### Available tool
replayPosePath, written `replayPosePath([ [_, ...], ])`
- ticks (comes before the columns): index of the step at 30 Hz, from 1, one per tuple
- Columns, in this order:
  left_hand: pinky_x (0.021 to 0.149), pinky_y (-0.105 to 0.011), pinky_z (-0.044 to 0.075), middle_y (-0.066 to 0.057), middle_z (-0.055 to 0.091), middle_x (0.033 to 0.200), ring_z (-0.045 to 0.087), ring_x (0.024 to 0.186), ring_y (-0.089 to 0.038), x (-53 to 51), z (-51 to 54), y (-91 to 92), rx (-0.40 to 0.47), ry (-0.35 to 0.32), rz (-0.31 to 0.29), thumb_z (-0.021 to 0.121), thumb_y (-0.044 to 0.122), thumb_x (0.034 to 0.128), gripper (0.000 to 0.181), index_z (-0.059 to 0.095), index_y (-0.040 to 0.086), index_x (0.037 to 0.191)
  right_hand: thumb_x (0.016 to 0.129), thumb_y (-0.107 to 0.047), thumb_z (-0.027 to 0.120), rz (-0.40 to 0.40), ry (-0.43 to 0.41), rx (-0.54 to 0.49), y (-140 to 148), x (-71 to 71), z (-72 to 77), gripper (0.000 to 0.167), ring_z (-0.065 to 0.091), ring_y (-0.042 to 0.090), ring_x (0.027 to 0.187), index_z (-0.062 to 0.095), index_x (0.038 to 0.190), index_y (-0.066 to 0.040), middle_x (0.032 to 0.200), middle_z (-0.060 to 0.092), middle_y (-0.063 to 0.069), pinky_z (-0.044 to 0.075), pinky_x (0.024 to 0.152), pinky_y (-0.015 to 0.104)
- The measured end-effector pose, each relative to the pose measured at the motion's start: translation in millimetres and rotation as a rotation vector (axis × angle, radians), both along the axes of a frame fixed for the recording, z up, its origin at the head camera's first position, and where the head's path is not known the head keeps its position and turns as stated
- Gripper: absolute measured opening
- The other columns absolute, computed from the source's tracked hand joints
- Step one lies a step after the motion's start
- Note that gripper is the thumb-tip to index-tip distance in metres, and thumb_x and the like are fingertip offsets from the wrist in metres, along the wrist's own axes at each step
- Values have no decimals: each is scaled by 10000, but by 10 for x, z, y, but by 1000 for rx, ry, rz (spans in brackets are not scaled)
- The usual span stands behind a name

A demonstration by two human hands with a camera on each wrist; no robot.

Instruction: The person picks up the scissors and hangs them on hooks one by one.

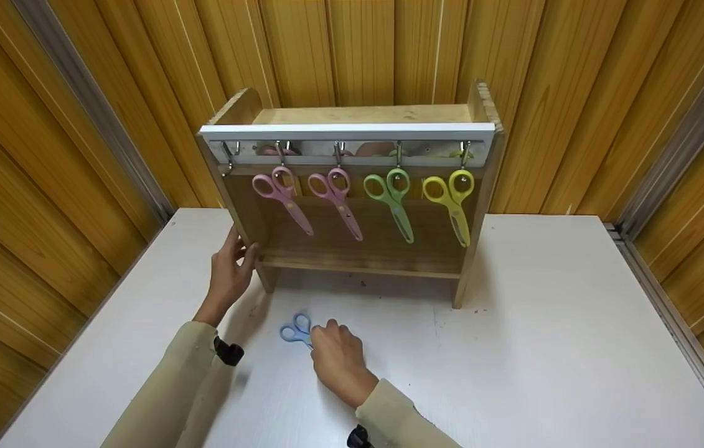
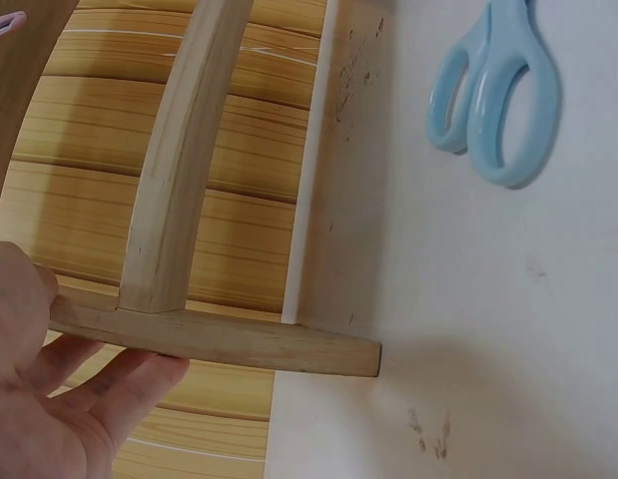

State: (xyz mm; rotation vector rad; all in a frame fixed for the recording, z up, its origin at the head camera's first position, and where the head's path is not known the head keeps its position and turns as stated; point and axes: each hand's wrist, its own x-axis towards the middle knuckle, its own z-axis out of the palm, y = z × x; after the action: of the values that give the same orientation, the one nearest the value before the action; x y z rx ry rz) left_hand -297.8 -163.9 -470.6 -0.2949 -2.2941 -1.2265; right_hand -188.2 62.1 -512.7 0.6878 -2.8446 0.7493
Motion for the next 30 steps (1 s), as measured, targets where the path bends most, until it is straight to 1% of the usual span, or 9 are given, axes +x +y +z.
replayPosePath([
  [6,906,-404,608,-154,598,1439,695,1143,-306,-4,-13,-2,-21,9,6,580,108,1056,637,294,118,1625,799,-21,824,-8,-6,9,4,-15,-18,157,447,131,622,681,771,-78,688,483,-12,409,475,305],
  [12,918,-396,603,-133,586,1459,695,1141,-292,-1,-4,1,-16,-16,13,576,113,1059,646,282,151,1633,796,-47,837,-19,5,13,1,-33,-27,136,458,123,628,710,790,-95,689,501,-29,410,483,305],
  [21,914,-409,606,-141,577,1466,703,1126,-311,-3,-8,1,-5,-25,10,576,107,1058,648,283,159,1634,779,-6,834,-23,2,-14,-4,-35,4,125,480,139,633,730,805,-72,715,524,-7,444,498,333],
  [25,895,-414,613,-156,585,1453,714,1097,-318,-7,-13,-5,-1,-14,7,578,99,1055,646,290,153,1631,767,-2,833,-22,3,-17,-1,-41,6,129,502,141,632,727,777,-73,711,553,-1,466,502,348],
  [30,878,-414,617,-186,609,1415,720,1074,-326,-12,-13,-10,-7,8,4,576,86,1054,635,301,129,1624,763,8,826,-17,5,-24,3,-48,13,141,498,127,624,716,757,-79,698,584,-4,462,500,335],
])
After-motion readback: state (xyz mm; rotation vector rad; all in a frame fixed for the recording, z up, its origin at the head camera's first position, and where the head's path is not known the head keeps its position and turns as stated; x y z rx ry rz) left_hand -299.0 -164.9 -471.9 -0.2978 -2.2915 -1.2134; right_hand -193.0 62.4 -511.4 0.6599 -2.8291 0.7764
